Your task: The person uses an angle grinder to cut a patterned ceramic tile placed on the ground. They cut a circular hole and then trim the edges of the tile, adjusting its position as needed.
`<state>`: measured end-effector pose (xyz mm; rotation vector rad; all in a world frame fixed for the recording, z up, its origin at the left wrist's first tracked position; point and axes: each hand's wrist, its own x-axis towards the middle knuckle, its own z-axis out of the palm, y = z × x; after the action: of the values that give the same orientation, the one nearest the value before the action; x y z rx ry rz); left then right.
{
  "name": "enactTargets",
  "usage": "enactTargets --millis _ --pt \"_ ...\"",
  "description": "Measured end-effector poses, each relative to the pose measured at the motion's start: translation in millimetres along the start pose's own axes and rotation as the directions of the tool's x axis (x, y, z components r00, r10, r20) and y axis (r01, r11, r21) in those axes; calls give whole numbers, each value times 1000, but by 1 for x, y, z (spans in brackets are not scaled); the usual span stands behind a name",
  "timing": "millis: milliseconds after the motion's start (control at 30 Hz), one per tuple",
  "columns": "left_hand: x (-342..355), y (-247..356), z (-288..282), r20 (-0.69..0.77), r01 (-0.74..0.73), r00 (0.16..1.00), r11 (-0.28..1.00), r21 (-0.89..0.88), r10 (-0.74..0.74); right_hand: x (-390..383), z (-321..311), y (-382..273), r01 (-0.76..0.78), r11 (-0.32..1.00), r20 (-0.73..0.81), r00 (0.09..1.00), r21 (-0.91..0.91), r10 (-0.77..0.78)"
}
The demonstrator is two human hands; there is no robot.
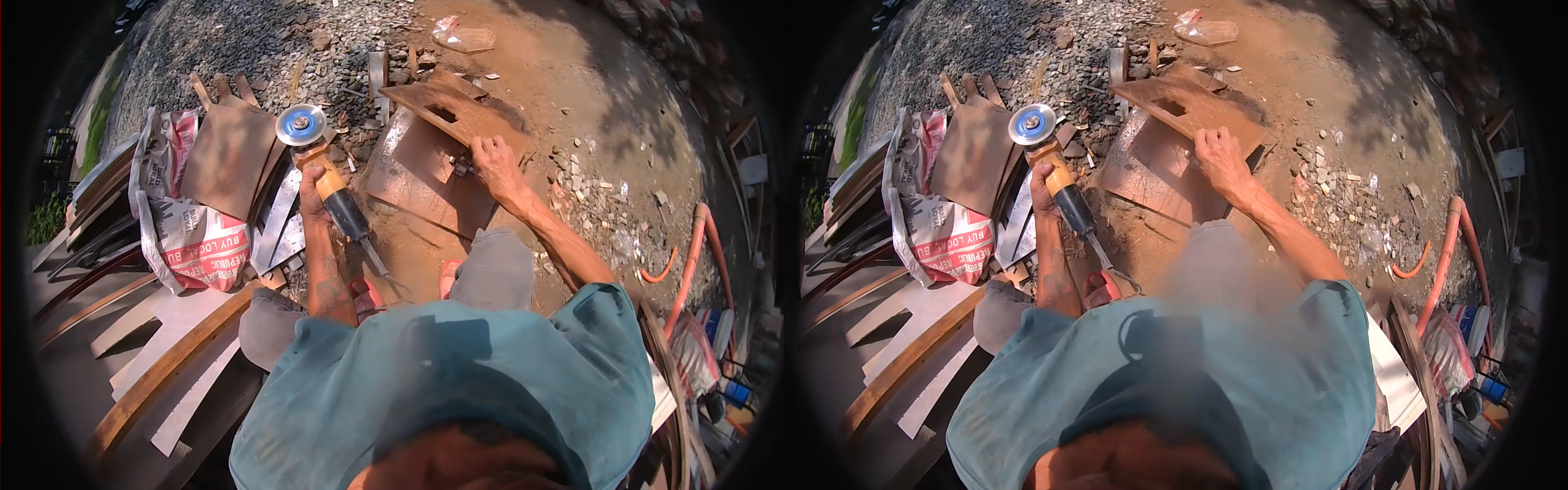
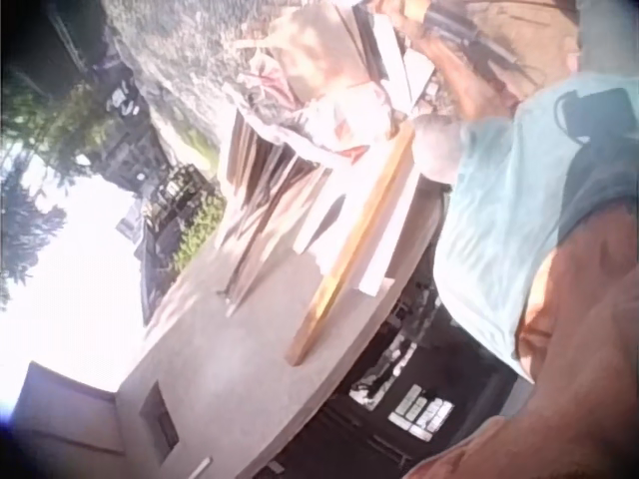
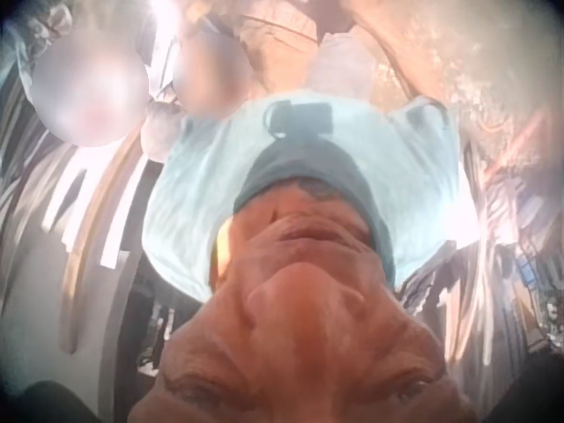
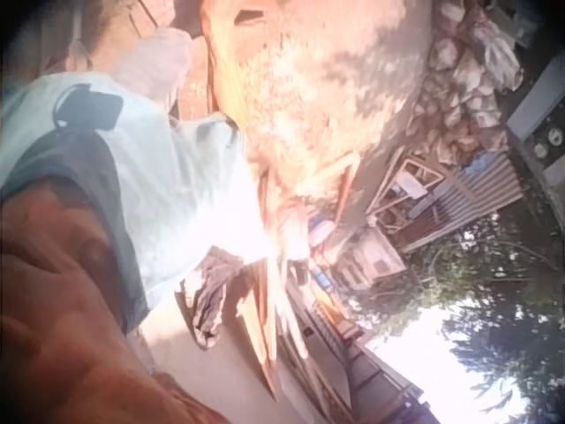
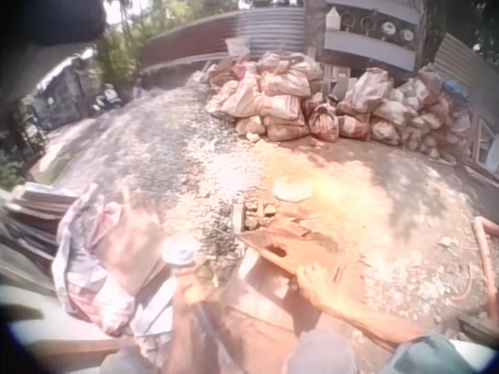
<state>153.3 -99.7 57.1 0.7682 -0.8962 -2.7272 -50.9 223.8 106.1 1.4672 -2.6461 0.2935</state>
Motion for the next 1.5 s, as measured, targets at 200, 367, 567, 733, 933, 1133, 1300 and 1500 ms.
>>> enactTargets --millis 200,367,567,733,933,1133,1300,1500 --pt "-2 -4 10 -59 -68 996 997 -46 65 -57 93 -36 -13 998 81 997 -66 18" --pt "1 -29 28 -159 11 987 975 221 25 -73 113 -51 -87 996 184 979 1 85" --pt "9 -66 25 -161 177 978 934 309 -132 -90 135 -59 -100 978 151 986 182 73" --pt "13 -70 29 -160 171 979 935 310 -126 -108 124 -36 -262 932 13 963 249 268" --pt "11 -53 26 -185 163 976 948 272 -115 -144 104 10 -299 931 254 936 208 244" --pt "6 -44 18 -149 90 988 956 279 -50 -113 108 44 460 888 213 869 -19 -446" --pt "-3 -36 28 -130 24 991 966 259 11 -101 119 29 483 857 147 875 -178 -462" --pt "-16 -32 15 -173 30 985 965 261 16 -86 107 9 354 932 45 935 -76 -352"
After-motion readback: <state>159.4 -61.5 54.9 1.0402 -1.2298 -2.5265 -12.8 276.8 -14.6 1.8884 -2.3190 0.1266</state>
